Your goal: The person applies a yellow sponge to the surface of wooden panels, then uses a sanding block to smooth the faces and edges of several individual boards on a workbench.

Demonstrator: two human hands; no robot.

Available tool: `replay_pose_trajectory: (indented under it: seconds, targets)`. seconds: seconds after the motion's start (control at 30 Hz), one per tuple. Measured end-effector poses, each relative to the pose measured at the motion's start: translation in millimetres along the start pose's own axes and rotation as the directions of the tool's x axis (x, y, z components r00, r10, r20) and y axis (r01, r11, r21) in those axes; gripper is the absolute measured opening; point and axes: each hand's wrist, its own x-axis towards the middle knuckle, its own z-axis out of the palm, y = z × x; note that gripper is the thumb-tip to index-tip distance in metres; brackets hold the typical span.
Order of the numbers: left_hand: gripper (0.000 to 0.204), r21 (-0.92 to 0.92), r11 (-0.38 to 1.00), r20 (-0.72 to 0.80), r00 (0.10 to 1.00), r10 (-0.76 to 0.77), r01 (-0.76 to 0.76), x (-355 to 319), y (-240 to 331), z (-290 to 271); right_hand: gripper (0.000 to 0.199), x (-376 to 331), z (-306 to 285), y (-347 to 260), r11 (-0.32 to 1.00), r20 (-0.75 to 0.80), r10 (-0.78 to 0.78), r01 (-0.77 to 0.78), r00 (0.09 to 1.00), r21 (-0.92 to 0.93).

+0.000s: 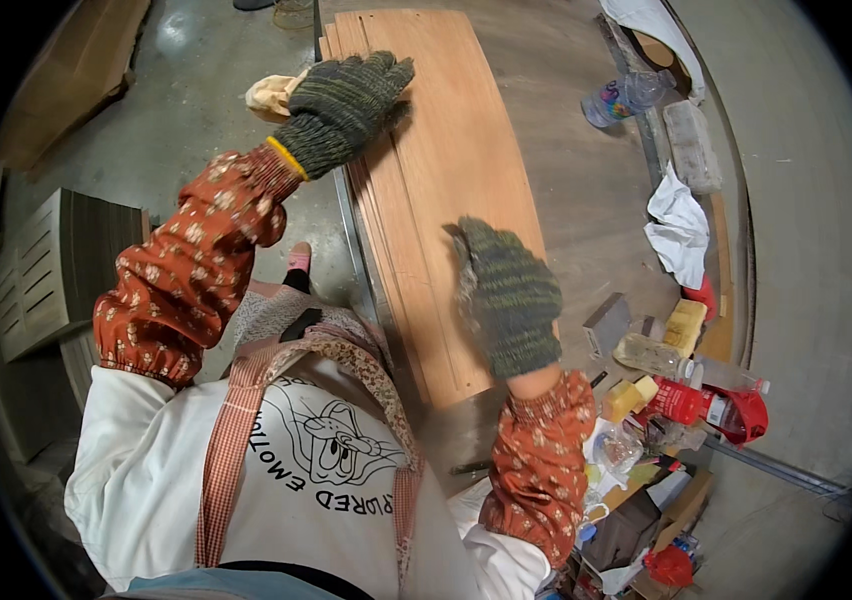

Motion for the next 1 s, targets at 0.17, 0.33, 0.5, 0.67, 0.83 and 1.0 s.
replay_pose_trajectory:
  seconds: [0.17,0.33,0.5,0.67,0.83,1.0]
  targets:
    - [0.033,0.01,0.997,0.037,0.996,-0.081,0.08,-5,4,22,0.028,34,15,-1,0.998,0.155,0.042,-0.033,0.987,-0.06]
    - [0.023,-0.027,0.995,-0.091,0.991,-0.094,0.092,-13,1,29,0.017,64,18,-12,0.994,0.257,0.025,0.003,0.966,-0.108]
    - [0.021,-0.062,0.995,-0.09,0.993,-0.079,0.074,-13,2,26,0.016,70,20,-15,0.993,0.307,0.013,0.024,0.952,-0.116]
    - [0.019,0.007,0.996,-0.058,0.995,-0.086,0.087,-11,2,32,0.017,65,15,-16,0.991,0.311,-0.003,0.044,0.95,-0.123]
    - [0.018,0.072,0.995,-0.142,0.989,-0.051,0.061,-13,1,38,0.03,55,15,-16,0.993,0.385,0.015,0.031,0.923,-0.114]
    - [0.014,0.049,0.992,-0.163,0.981,-0.11,0.119,-7,9,13,0.03,39,8,-18,0.988,0.374,-0.023,0.078,0.927,-0.132]
